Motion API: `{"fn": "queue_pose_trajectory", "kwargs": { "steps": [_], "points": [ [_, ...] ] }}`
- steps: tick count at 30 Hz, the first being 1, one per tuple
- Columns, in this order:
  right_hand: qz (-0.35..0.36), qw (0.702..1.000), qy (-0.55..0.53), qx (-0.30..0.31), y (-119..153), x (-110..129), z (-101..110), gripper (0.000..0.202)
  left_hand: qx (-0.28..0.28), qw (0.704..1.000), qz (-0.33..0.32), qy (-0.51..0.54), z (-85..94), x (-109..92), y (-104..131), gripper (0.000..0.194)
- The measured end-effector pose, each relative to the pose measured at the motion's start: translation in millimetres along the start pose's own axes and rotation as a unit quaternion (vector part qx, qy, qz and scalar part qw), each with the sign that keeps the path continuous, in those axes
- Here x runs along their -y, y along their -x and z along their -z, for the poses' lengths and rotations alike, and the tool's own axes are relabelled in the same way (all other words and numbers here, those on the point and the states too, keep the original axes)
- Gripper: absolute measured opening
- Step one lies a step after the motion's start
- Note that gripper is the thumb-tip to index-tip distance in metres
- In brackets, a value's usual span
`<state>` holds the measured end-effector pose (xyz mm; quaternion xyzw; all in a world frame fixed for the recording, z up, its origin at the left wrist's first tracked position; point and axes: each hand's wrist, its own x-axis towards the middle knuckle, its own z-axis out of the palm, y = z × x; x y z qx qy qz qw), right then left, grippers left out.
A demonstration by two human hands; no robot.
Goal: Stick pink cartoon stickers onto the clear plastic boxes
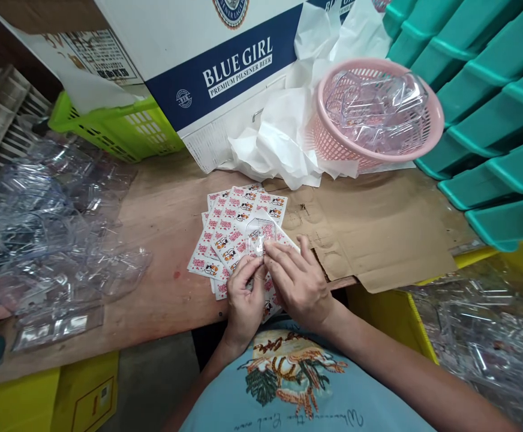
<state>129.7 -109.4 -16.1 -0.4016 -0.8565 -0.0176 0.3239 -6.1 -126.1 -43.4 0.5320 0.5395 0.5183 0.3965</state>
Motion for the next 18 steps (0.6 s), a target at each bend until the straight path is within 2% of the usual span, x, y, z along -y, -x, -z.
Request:
{"fn": "queue_pose_trajectory", "kwargs": {
  "steps": [3,8,12,13,15,16,18],
  "points": [
    [0.015,1.000,-0.016,0.017,6.1,1.7,3.1,0.030,-0.009,1.000,0.007,0.001,3.2,4.4,0.5,0.016],
    [0.014,0.991,-0.135,-0.010,8.2,1.3,4.2,0.034,-0.005,0.999,0.032,0.042,7.1,4.0,-1.6,0.017],
    [0.029,0.979,-0.203,0.001,7.6,-4.0,1.2,0.044,-0.011,0.991,0.079,0.104,13.3,8.3,-4.7,0.019],
    [0.007,0.972,-0.235,-0.014,6.7,-7.8,1.4,0.042,-0.002,0.988,0.092,0.126,15.8,9.3,-5.3,0.019],
    [-0.094,0.953,-0.284,-0.054,2.4,-18.4,2.4,0.039,0.043,0.980,0.109,0.162,20.8,8.6,-5.6,0.020],
    [-0.153,0.938,-0.306,-0.063,-0.9,-24.1,2.8,0.045,0.073,0.976,0.111,0.173,22.9,6.6,-5.1,0.019],
    [-0.239,0.901,-0.361,-0.031,-8.6,-32.9,2.8,0.074,0.125,0.972,0.095,0.174,25.1,-0.6,-2.7,0.018]
  ]
}}
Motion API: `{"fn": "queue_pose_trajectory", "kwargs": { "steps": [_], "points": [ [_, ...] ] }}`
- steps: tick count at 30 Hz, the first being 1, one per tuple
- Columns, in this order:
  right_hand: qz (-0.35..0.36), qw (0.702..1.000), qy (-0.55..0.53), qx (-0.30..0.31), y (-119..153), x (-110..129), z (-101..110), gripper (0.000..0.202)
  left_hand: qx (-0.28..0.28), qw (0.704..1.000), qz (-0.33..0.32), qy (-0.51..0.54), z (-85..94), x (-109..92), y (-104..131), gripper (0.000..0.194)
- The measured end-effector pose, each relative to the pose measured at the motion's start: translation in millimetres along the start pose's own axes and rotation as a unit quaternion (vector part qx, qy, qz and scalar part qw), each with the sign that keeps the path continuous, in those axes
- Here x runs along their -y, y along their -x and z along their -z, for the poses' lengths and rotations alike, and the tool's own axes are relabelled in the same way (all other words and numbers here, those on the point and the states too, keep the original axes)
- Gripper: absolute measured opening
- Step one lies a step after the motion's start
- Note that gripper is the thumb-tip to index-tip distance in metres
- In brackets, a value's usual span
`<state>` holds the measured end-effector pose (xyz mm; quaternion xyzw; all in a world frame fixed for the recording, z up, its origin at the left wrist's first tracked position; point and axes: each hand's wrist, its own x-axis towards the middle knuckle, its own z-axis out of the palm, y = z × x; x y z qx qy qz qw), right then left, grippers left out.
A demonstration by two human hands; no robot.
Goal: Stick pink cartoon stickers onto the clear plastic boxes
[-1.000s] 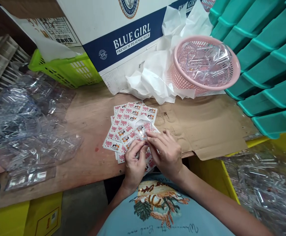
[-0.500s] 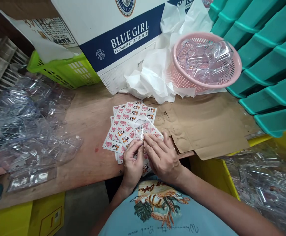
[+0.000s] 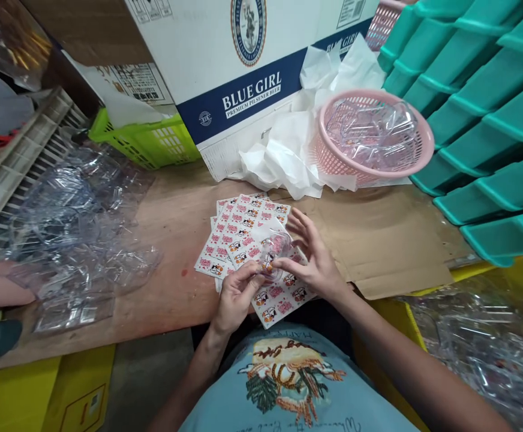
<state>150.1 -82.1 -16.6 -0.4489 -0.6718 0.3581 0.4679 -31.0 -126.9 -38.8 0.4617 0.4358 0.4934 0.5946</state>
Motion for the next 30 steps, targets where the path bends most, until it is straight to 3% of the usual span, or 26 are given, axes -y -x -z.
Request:
{"fn": "queue_pose_trajectory", "kwargs": {
  "steps": [1,3,6,11,15,18,21,26,30],
  "points": [
    [-0.037,0.999,-0.032,0.021,-4.0,-0.2,0.0,0.082,0.015,1.000,-0.010,-0.005,-2.2,-3.7,2.2,0.017],
    [-0.078,0.993,-0.085,0.036,-7.3,1.3,-4.0,0.069,0.029,0.999,-0.019,-0.013,-9.3,-10.1,5.8,0.017],
    [-0.092,0.990,-0.103,-0.029,-3.5,4.8,-13.8,0.044,0.013,1.000,0.004,-0.014,-23.4,-14.7,7.7,0.021],
    [-0.141,0.970,-0.180,-0.081,3.5,2.2,-9.8,0.037,-0.022,0.998,-0.005,-0.055,-41.6,-15.7,9.2,0.032],
    [-0.205,0.935,-0.288,-0.001,9.5,4.4,8.4,0.046,-0.046,0.998,0.011,-0.032,-45.2,-16.3,14.0,0.030],
    [-0.172,0.947,-0.272,0.021,16.8,11.7,12.4,0.053,-0.055,0.997,0.044,0.019,-46.9,-16.2,14.9,0.018],
    [-0.152,0.960,-0.235,0.011,25.6,15.5,5.1,0.053,-0.058,0.994,0.058,0.067,-51.7,-19.5,13.0,0.026],
    [-0.096,0.977,-0.190,0.014,39.1,10.2,-5.7,0.097,-0.086,0.964,0.089,0.236,-58.4,-32.6,11.2,0.021],
    [-0.089,0.981,-0.146,0.094,36.1,7.5,7.0,0.081,-0.071,0.962,0.098,0.245,-54.3,-36.1,9.7,0.015]
  ]
}}
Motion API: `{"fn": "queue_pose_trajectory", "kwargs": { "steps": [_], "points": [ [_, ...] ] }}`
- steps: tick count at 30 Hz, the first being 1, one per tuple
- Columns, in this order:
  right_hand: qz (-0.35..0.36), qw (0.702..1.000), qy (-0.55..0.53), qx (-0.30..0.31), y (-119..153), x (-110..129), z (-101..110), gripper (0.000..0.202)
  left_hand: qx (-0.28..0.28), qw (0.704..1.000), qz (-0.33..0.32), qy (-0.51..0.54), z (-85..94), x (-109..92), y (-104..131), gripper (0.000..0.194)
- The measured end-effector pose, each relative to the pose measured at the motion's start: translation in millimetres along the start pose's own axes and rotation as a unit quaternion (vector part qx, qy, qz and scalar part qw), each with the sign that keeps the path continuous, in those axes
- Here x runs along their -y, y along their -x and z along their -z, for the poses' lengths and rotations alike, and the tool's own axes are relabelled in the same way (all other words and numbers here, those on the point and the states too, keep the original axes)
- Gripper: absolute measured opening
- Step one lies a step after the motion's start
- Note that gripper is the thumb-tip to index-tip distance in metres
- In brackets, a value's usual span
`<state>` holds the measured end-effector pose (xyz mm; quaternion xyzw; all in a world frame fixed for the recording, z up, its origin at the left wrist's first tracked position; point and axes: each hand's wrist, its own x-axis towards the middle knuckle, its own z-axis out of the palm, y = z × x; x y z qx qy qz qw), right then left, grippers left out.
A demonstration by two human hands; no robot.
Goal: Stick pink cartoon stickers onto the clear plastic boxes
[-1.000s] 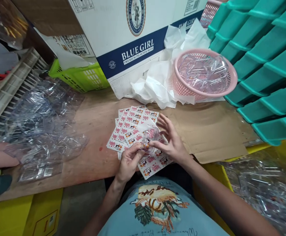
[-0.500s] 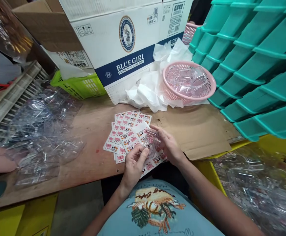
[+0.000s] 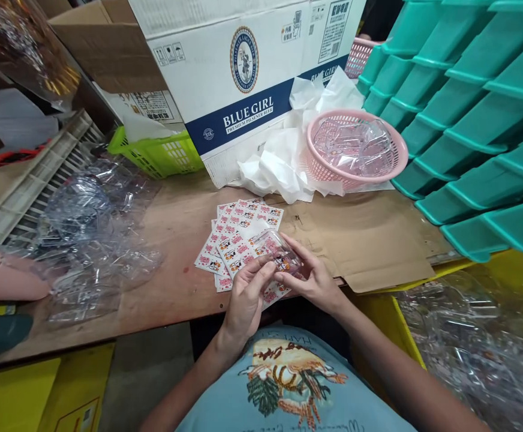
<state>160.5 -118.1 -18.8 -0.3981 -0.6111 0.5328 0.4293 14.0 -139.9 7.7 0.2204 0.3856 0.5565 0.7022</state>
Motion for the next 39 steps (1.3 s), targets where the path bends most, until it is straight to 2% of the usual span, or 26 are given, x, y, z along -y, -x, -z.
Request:
{"fn": "queue_pose_trajectory", "kwargs": {
  "steps": [2,5,7,10,12,14,16,18,19,20,22,24,26,30,39],
  "points": [
    [0.008,0.998,0.063,0.021,-2.1,3.5,6.8,0.077,-0.011,0.999,-0.026,-0.020,2.3,0.7,-4.2,0.011],
    [0.017,0.992,0.122,0.015,-4.2,5.5,9.5,0.076,-0.040,0.998,-0.044,-0.034,3.7,5.2,-12.9,0.014],
    [-0.012,0.996,0.082,0.009,-4.3,3.6,8.1,0.074,-0.060,0.997,-0.040,-0.032,3.7,7.8,-17.4,0.019],
    [-0.080,0.996,-0.040,0.020,-3.4,-0.8,8.4,0.069,-0.075,0.996,-0.031,-0.022,6.1,6.0,-17.7,0.022],
    [-0.107,0.988,-0.107,0.027,-2.7,-2.2,12.1,0.061,-0.055,0.998,-0.018,-0.037,11.4,-0.6,-13.1,0.023],
    [-0.121,0.983,-0.139,0.028,-2.2,-1.6,17.1,0.054,-0.006,0.995,0.001,-0.098,19.0,-10.3,-6.8,0.028],
    [-0.125,0.979,-0.156,0.037,-2.1,0.5,21.0,0.051,0.015,0.983,-0.027,-0.183,26.5,-20.4,-2.2,0.031],
    [-0.120,0.976,-0.172,0.057,-2.3,3.2,21.8,0.052,-0.015,0.964,-0.094,-0.249,30.7,-27.8,-1.6,0.023],
    [-0.117,0.974,-0.180,0.067,-2.7,4.6,20.9,0.054,-0.029,0.955,-0.121,-0.269,31.2,-30.2,-2.9,0.027],
    [-0.114,0.973,-0.186,0.077,-3.1,5.9,19.6,0.055,-0.028,0.951,-0.128,-0.280,30.9,-31.7,-4.9,0.038],
    [-0.111,0.971,-0.191,0.095,-4.1,8.1,16.7,0.057,0.014,0.961,-0.081,-0.265,29.3,-33.7,-9.6,0.055],
    [-0.108,0.970,-0.189,0.105,-5.3,9.0,15.2,0.056,0.069,0.977,0.001,-0.204,28.7,-35.6,-13.2,0.053],
    [-0.100,0.975,-0.175,0.097,-6.5,8.6,15.7,0.055,0.097,0.983,0.051,-0.145,30.0,-38.2,-14.3,0.049],
    [-0.079,0.985,-0.134,0.071,-8.5,5.1,17.8,0.052,0.086,0.984,0.071,-0.140,34.4,-44.1,-12.5,0.051],
    [-0.085,0.983,-0.130,0.094,-8.3,2.3,12.3,0.045,0.057,0.984,0.058,-0.159,37.2,-49.1,-11.7,0.050]
  ]
}}
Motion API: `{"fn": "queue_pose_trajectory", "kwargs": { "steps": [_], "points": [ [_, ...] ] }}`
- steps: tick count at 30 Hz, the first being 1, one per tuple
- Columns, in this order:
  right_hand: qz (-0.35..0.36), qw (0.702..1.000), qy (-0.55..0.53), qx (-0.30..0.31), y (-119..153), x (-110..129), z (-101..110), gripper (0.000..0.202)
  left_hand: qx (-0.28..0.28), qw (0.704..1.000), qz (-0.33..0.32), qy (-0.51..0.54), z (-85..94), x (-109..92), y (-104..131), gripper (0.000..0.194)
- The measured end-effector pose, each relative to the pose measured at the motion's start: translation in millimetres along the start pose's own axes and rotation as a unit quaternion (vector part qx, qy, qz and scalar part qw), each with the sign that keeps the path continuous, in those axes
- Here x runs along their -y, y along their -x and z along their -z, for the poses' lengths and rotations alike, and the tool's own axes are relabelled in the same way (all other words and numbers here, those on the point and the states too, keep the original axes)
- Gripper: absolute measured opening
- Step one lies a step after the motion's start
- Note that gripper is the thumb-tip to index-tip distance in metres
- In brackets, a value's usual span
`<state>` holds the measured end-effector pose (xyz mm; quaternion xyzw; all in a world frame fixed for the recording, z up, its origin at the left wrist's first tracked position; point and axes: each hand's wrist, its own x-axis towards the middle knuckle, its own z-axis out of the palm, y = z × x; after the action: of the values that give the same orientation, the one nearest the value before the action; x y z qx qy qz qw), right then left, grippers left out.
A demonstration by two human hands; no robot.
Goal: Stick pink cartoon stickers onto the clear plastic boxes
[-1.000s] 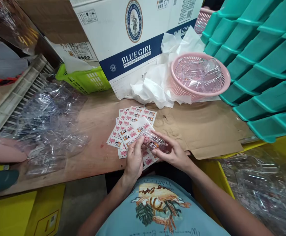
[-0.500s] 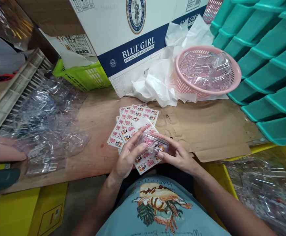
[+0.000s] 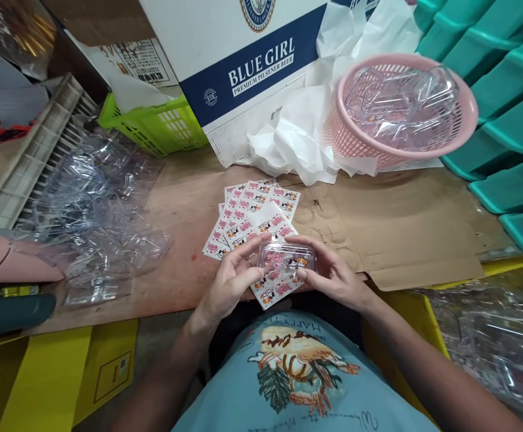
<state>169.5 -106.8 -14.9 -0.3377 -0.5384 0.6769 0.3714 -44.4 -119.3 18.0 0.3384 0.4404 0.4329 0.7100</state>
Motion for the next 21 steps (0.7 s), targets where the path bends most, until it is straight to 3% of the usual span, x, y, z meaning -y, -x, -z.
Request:
{"fn": "queue_pose_trajectory", "kwargs": {
  "steps": [14,21],
  "points": [
    [0.007,0.999,0.049,-0.021,1.9,-4.6,1.3,0.049,-0.020,0.996,-0.079,-0.020,2.0,22.2,-2.9,0.046],
    [0.021,0.998,0.046,-0.024,-0.3,-5.2,0.2,0.049,-0.003,0.999,-0.040,-0.024,8.3,19.9,-1.1,0.052]
  ]
}}
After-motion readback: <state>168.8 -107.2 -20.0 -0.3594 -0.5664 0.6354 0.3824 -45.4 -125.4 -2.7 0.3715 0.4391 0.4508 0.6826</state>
